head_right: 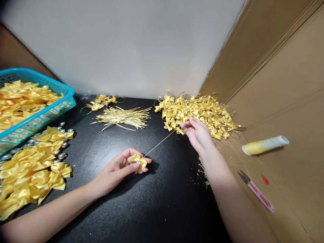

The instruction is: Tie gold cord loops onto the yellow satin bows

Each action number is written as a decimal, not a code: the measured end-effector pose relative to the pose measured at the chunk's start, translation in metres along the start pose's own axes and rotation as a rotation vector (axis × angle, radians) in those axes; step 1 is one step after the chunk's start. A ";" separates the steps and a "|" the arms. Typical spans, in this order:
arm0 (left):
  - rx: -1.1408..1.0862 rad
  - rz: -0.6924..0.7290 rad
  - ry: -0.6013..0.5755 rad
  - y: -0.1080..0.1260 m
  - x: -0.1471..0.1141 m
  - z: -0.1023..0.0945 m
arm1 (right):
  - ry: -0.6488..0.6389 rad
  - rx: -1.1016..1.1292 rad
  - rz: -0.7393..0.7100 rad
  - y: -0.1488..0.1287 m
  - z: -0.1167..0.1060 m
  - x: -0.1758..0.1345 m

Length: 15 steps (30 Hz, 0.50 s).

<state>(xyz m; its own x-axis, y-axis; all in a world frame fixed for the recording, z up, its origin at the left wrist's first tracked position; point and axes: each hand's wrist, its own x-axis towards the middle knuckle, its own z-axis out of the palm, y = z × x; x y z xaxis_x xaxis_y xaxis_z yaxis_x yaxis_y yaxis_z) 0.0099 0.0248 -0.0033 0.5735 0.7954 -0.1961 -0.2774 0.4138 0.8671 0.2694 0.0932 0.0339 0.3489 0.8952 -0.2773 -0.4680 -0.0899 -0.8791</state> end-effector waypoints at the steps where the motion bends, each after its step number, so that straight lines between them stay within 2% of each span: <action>1: 0.011 -0.002 0.001 0.000 0.000 0.000 | -0.016 0.008 0.003 0.001 -0.001 0.001; 9: 0.023 0.063 0.058 -0.005 -0.002 -0.001 | -0.080 0.030 0.055 0.000 -0.005 0.004; 15: 0.154 0.133 0.020 -0.005 -0.005 0.000 | -0.035 0.060 0.105 -0.001 0.000 0.000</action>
<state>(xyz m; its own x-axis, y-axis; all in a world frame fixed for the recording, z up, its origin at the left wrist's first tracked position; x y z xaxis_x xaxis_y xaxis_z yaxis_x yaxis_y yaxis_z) 0.0082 0.0184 -0.0066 0.5238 0.8478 -0.0825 -0.2283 0.2330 0.9453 0.2694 0.0936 0.0346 0.2671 0.8970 -0.3522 -0.5485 -0.1590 -0.8209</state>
